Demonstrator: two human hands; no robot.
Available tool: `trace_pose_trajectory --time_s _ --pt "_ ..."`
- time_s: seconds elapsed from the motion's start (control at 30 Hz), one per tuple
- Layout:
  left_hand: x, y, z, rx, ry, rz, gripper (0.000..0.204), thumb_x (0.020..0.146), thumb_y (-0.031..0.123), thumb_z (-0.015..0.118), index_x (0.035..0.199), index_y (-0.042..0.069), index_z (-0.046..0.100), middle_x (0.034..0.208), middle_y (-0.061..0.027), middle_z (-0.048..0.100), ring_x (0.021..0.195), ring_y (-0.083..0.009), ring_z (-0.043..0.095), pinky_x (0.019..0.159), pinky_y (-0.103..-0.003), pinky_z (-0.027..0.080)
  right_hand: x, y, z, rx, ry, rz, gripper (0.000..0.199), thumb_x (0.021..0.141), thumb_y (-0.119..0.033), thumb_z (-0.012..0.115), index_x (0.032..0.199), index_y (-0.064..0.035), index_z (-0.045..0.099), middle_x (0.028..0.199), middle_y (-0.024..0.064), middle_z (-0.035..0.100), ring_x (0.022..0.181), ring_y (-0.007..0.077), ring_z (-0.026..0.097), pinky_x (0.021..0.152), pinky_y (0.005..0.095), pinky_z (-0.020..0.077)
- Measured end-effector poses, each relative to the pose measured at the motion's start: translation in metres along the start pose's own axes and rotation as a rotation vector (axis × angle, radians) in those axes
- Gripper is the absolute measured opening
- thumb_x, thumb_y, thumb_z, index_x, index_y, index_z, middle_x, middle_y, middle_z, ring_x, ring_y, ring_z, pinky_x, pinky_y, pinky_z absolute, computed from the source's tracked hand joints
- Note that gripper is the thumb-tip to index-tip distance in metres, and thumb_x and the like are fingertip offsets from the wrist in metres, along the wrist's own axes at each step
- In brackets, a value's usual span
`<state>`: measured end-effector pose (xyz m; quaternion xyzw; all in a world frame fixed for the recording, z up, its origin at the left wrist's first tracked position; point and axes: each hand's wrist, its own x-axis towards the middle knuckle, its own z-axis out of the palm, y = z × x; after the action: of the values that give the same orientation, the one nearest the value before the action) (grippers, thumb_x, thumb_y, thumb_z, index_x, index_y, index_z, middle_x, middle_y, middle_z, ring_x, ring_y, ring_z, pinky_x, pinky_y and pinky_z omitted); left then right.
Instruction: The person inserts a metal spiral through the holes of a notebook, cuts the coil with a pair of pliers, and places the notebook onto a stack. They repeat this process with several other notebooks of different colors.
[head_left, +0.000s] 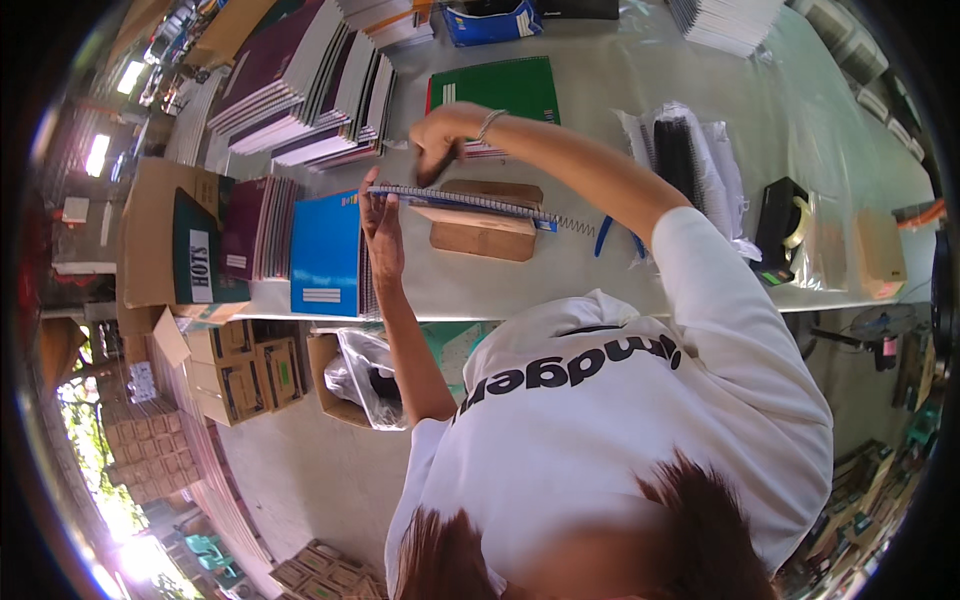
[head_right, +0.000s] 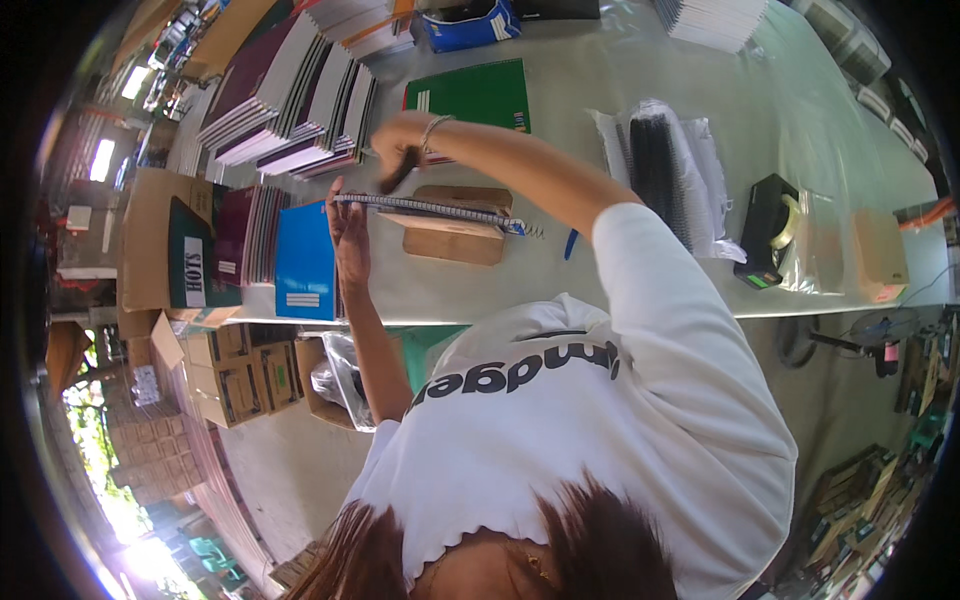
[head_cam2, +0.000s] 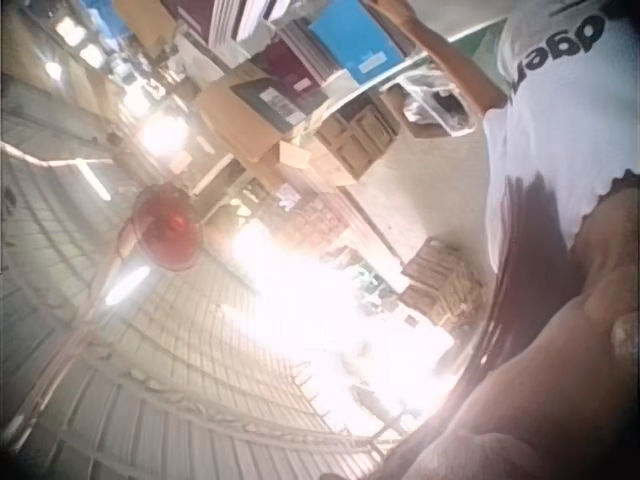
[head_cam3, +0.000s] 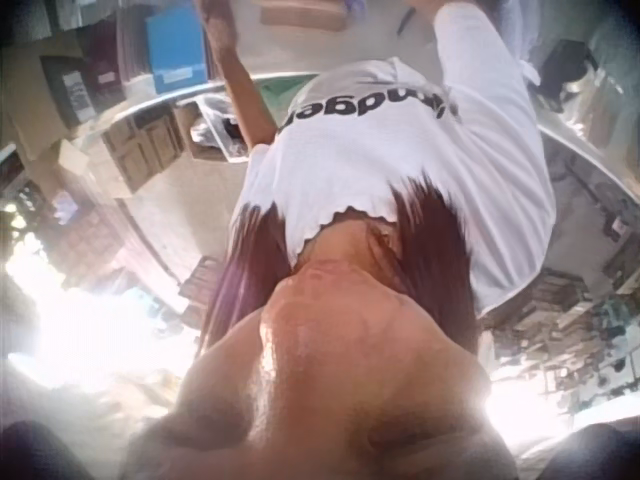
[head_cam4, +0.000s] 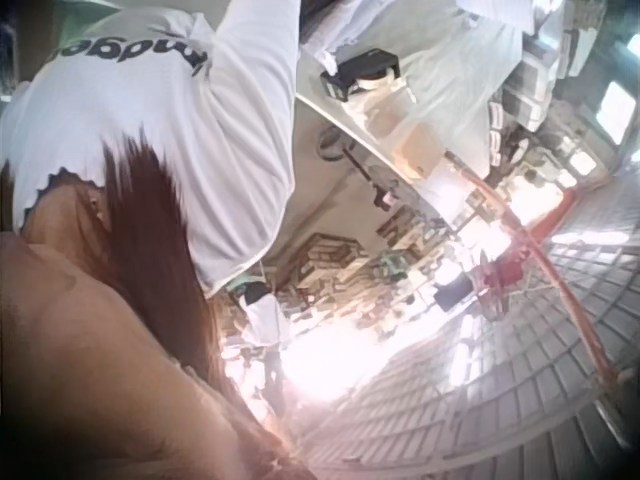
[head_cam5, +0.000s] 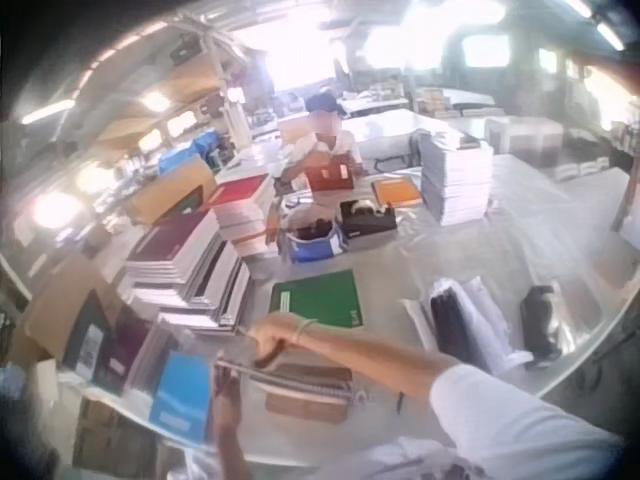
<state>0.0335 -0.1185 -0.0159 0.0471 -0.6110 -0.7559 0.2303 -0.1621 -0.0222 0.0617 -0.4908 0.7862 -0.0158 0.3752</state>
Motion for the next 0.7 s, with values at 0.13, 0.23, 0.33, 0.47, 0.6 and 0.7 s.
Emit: trace_pose_trajectory --time_s 0.13,0.23,0.33,0.47,0.6,0.7 --pt "-0.002 0.002 -0.005 0.034 0.015 0.007 0.055 0.096 0.008 0.057 0.146 0.006 0.033 0.137 -0.0092 0.046 0.126 -0.0172 0.042 0.11 -0.033 0.028 0.002 0.012 0.018 0.985 -0.048 -0.497 0.063 0.077 -0.056 0.074 0.114 -0.0049 0.068 0.111 0.0083 0.065 0.075 0.0177 0.065 0.061 0.0259 0.0569" --pt "-0.004 -0.002 0.001 -0.076 0.011 0.033 0.057 0.096 0.013 0.057 0.147 0.005 0.032 0.136 -0.0096 0.048 0.126 -0.0167 0.041 0.11 -0.03 0.026 -0.003 0.002 0.008 0.721 -0.077 -0.434 0.054 0.083 -0.049 0.07 0.112 -0.0044 0.069 0.105 0.0092 0.066 0.086 0.018 0.065 0.065 0.0284 0.0582" --pt "-0.006 0.002 -0.003 -0.016 -0.013 0.01 0.061 0.096 0.014 0.058 0.149 0.005 0.028 0.142 -0.0118 0.044 0.133 -0.0193 0.037 0.113 -0.034 0.023 -0.001 -0.004 -0.002 0.446 -0.008 -0.387 0.042 0.089 -0.036 0.066 0.116 -0.0032 0.067 0.107 0.0107 0.066 0.087 0.0188 0.067 0.069 0.0299 0.0594" --pt "0.0 0.0 -0.001 -0.038 -0.036 0.068 0.071 0.093 0.015 0.063 0.151 0.007 0.023 0.144 -0.0094 0.041 0.132 -0.0206 0.039 0.115 -0.037 0.025 0.028 -0.003 0.013 0.533 -0.022 -0.345 0.036 0.087 -0.013 0.062 0.12 0.0002 0.062 0.109 0.0146 0.067 0.09 0.0217 0.069 0.076 0.0342 0.0605" --pt "-0.01 0.0 -0.007 -0.019 0.002 -0.019 0.075 0.093 0.016 0.064 0.153 0.009 0.02 0.142 -0.0075 0.042 0.13 -0.018 0.04 0.113 -0.035 0.025 0.028 0.012 0.037 0.587 0.057 -0.428 0.027 0.089 -0.005 0.057 0.115 0.0024 0.063 0.105 0.0126 0.068 0.085 0.018 0.068 0.075 0.03 0.06" --pt "-0.005 0.002 -0.002 -0.013 0.017 -0.034 0.076 0.093 0.015 0.064 0.154 0.009 0.019 0.141 -0.0068 0.042 0.13 -0.0174 0.04 0.113 -0.034 0.025 0.036 0.035 0.049 1.042 0.074 -0.575 0.026 0.091 0.0 0.05 0.111 0.0006 0.066 0.098 0.0082 0.068 0.069 0.0153 0.065 0.066 0.0264 0.0555"
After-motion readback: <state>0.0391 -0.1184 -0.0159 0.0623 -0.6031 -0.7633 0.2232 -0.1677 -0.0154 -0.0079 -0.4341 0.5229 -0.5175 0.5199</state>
